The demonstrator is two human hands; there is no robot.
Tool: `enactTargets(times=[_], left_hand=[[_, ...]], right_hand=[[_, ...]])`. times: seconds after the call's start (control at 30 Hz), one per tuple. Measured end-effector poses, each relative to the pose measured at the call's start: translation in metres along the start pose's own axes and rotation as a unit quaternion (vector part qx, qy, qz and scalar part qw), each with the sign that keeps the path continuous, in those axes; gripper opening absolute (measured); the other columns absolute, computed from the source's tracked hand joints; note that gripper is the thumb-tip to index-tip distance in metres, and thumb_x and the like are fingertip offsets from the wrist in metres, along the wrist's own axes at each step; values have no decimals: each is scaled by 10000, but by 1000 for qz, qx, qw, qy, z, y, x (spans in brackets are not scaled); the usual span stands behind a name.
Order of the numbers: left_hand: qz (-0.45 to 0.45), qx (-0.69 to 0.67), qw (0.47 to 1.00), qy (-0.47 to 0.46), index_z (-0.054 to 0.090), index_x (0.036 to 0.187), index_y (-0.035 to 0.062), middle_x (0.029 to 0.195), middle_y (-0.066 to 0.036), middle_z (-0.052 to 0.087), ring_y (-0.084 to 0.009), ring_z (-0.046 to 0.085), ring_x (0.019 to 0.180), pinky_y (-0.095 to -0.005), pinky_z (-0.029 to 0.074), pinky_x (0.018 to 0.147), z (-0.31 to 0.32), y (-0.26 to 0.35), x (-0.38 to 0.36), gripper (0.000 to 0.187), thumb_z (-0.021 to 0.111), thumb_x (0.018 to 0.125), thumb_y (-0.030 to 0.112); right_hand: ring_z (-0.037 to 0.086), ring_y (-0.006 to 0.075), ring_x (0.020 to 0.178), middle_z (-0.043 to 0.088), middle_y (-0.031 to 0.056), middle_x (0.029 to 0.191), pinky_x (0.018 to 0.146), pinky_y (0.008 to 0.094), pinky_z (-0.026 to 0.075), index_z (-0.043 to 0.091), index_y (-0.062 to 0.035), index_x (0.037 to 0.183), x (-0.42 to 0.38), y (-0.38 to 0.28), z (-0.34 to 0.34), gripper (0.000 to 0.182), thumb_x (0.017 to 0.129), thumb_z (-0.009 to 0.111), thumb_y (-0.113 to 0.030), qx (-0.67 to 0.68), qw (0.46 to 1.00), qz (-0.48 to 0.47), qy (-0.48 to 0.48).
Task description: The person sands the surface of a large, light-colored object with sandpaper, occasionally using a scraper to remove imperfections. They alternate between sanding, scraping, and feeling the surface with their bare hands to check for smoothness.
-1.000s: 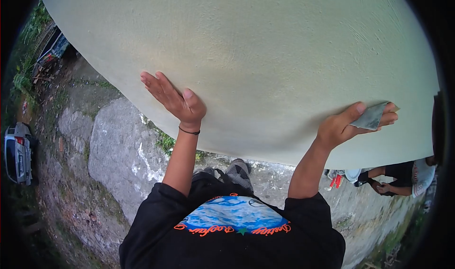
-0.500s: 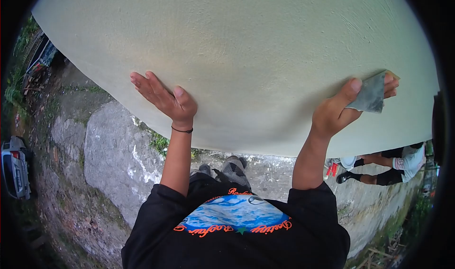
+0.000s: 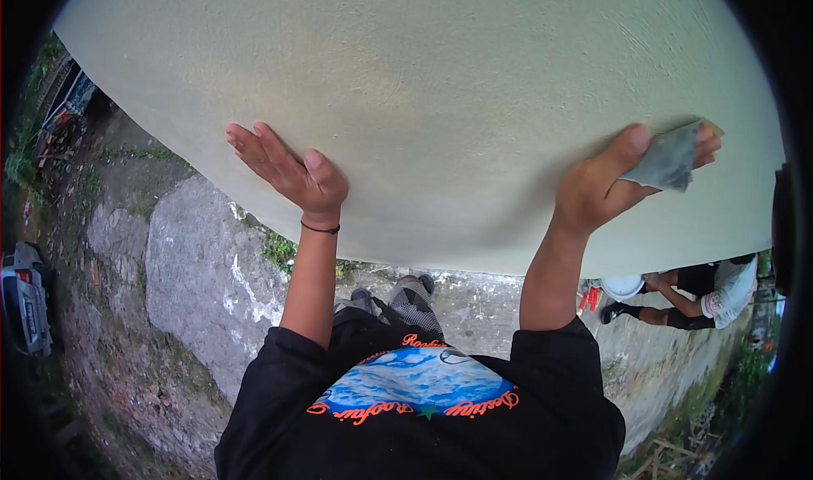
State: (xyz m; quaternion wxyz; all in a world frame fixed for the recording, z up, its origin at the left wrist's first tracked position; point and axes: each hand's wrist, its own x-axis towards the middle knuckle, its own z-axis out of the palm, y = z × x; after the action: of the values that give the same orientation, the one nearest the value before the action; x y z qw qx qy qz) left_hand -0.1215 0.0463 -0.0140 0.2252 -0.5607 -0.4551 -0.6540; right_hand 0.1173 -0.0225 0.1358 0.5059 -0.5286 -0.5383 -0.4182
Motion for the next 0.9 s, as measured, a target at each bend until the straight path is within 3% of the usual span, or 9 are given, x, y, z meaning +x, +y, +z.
enactTargets(times=[0.2, 0.37, 0.5, 0.6, 0.7, 0.73, 0.77, 0.83, 0.9], left_hand=[[3, 0, 1000, 2, 210, 1421, -3, 1484, -229, 138, -351, 108, 1390, -479, 72, 1115, 2, 0, 0, 584, 300, 935, 308], [8, 1, 1000, 4, 217, 1419, -5, 1484, -228, 140, -351, 111, 1389, -478, 71, 1114, 1, -1, -1, 581, 303, 935, 306], [-2, -2, 1000, 3, 228, 1414, -7, 1482, -231, 144, -352, 113, 1389, -479, 75, 1114, 1, 0, 0, 579, 308, 935, 308], [-8, -4, 1000, 7, 233, 1411, -7, 1480, -234, 150, -355, 118, 1387, -481, 80, 1113, 1, 1, -1, 578, 310, 935, 311], [-5, -6, 1000, 9, 236, 1410, -8, 1478, -236, 156, -359, 122, 1386, -483, 84, 1112, 2, 2, -2, 576, 310, 936, 312], [-1, -5, 1000, 10, 237, 1410, -7, 1477, -236, 157, -360, 125, 1385, -484, 86, 1111, 1, 1, -1, 575, 310, 936, 312], [-1, -4, 1000, 10, 237, 1410, -7, 1477, -236, 157, -360, 125, 1385, -484, 86, 1111, 1, 1, -1, 575, 310, 936, 312], [-6, 10, 1000, 7, 218, 1417, -1, 1484, -210, 155, -346, 126, 1385, -467, 113, 1114, 1, 3, -1, 581, 284, 949, 336], [-4, 15, 1000, 7, 217, 1417, -1, 1484, -212, 154, -349, 126, 1385, -470, 112, 1113, -1, 1, -1, 582, 285, 950, 339]], right_hand=[[-92, 331, 1394, 19, 202, 1506, 1086, 482, -106, 104, 28, 1428, -125, 10, 8, 616, 936, 332, -265, -76, 972, -180, -128], [20, 284, 1401, 87, 184, 1503, 1115, 394, 2, 141, 48, 1414, 1, 36, -16, 623, 954, 393, -288, 82, 995, 48, 2], [98, 272, 1390, 112, 193, 1491, 1108, 343, 135, 94, 88, 1404, 2, 36, -15, 669, 963, 416, -299, 239, 940, 240, 42], [25, 282, 1402, 86, 217, 1493, 1116, 377, 56, 87, 102, 1397, -67, 16, -3, 654, 970, 382, -296, -80, 994, -26, -64], [-47, 296, 1402, 33, 210, 1502, 1106, 388, -78, 78, 87, 1407, -65, 36, -17, 599, 965, 348, -214, 6, 995, -30, -93], [-3, 296, 1403, 61, 214, 1499, 1117, 373, -19, 89, 88, 1405, -40, 46, -17, 628, 968, 357, -274, 114, 992, 57, 8], [251, 300, 1341, 240, 222, 1447, 1099, 347, 157, 203, 109, 1372, -15, 56, -36, 671, 953, 417, -369, 125, 959, 245, 71], [512, 264, 979, 513, 194, 1192, 909, 338, 407, 417, 128, 1225, 47, 45, -62, 602, 917, 506, -380, 56, 827, 505, 241], [519, 252, 990, 527, 198, 1170, 902, 304, 407, 421, 131, 1226, 54, 64, -75, 599, 905, 534, -361, 131, 875, 362, 292]])
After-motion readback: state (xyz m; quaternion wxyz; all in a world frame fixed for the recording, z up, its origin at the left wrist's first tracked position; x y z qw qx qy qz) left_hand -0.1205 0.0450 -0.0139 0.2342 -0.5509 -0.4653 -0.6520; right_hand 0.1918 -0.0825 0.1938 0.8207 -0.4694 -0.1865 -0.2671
